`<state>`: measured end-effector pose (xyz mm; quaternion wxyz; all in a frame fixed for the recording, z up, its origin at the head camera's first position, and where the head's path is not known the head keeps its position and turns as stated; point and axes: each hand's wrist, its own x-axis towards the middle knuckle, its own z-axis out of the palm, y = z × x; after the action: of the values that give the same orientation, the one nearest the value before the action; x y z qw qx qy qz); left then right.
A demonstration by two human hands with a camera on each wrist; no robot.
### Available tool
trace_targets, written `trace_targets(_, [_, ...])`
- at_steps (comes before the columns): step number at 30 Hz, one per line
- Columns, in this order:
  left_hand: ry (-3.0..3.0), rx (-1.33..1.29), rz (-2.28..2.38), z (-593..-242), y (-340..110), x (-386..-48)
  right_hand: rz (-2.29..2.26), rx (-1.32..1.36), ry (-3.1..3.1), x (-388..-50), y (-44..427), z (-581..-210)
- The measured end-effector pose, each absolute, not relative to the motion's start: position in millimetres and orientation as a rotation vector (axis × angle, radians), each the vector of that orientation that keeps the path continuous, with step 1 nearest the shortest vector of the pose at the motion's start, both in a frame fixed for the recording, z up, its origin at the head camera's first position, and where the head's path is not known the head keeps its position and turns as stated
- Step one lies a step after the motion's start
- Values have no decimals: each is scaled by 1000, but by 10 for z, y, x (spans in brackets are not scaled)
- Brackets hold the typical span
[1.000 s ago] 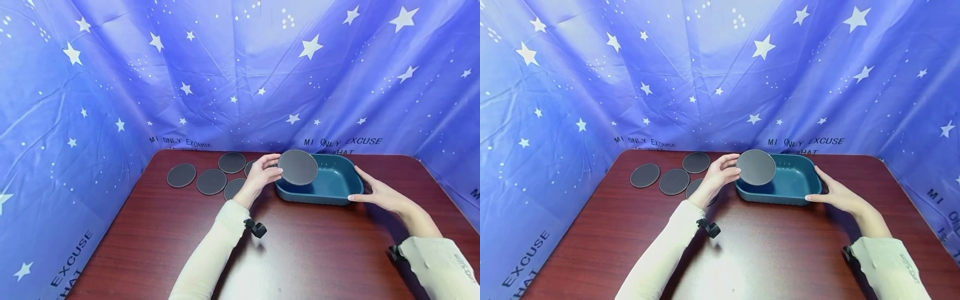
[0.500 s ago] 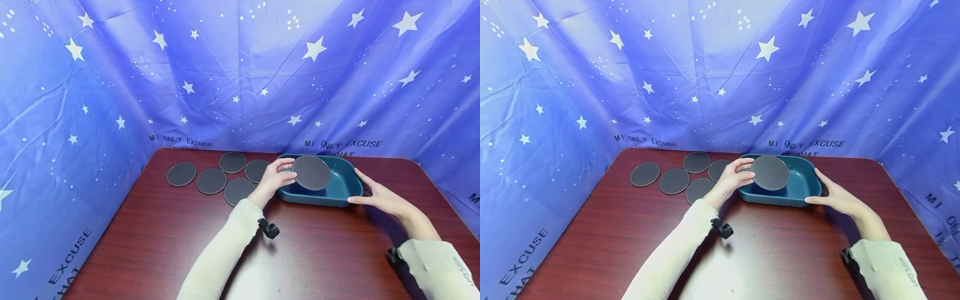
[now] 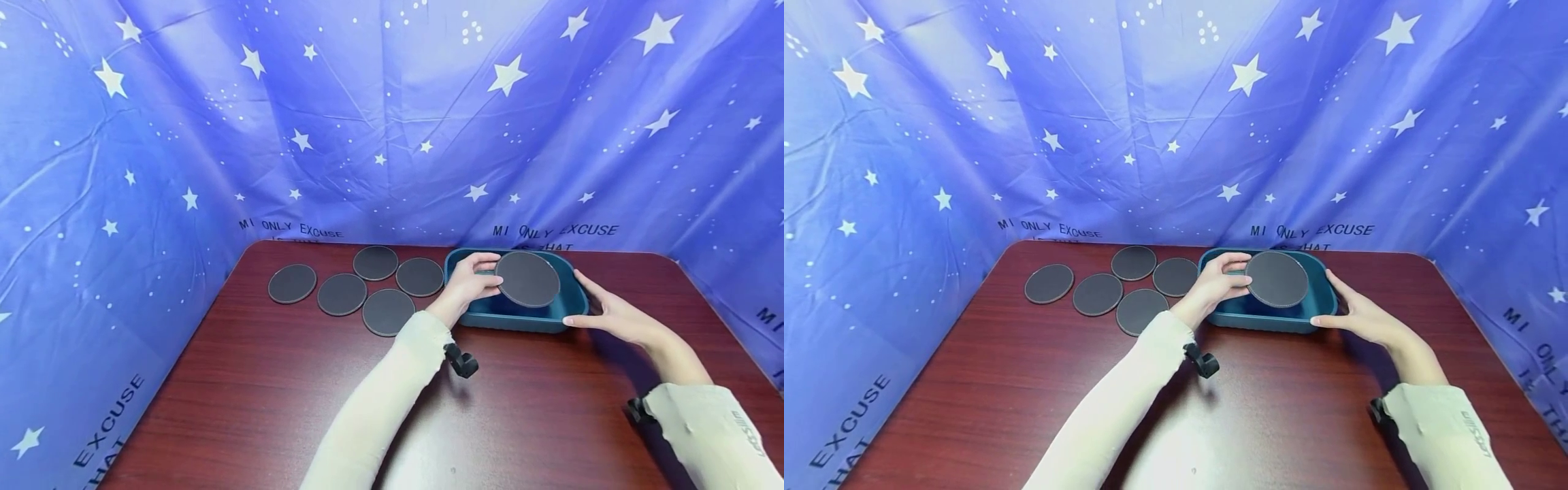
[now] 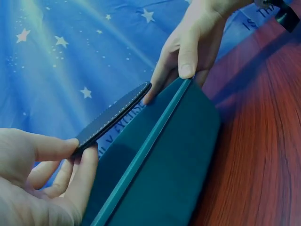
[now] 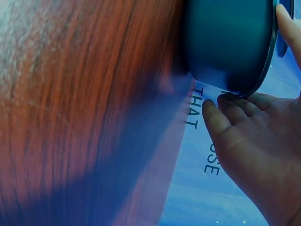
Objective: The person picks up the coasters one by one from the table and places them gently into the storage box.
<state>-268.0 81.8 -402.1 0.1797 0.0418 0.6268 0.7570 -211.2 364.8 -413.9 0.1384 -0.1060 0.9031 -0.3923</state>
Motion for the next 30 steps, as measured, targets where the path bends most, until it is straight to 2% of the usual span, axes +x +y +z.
trace_targets(18, [1899, -245, 1958, -4165, 1178, -2734, -1170, -310, 2609, -2090, 3652, -4158])
trace_targets(24, [1936, -263, 1902, -4164, 1184, -2730, -1179, -303, 2602, -2052, 3665, -4178])
trace_targets(30, [1958, -165, 1902, -4139, 1099, -2748, -1124, -294, 2616, -2091, 3658, -4122])
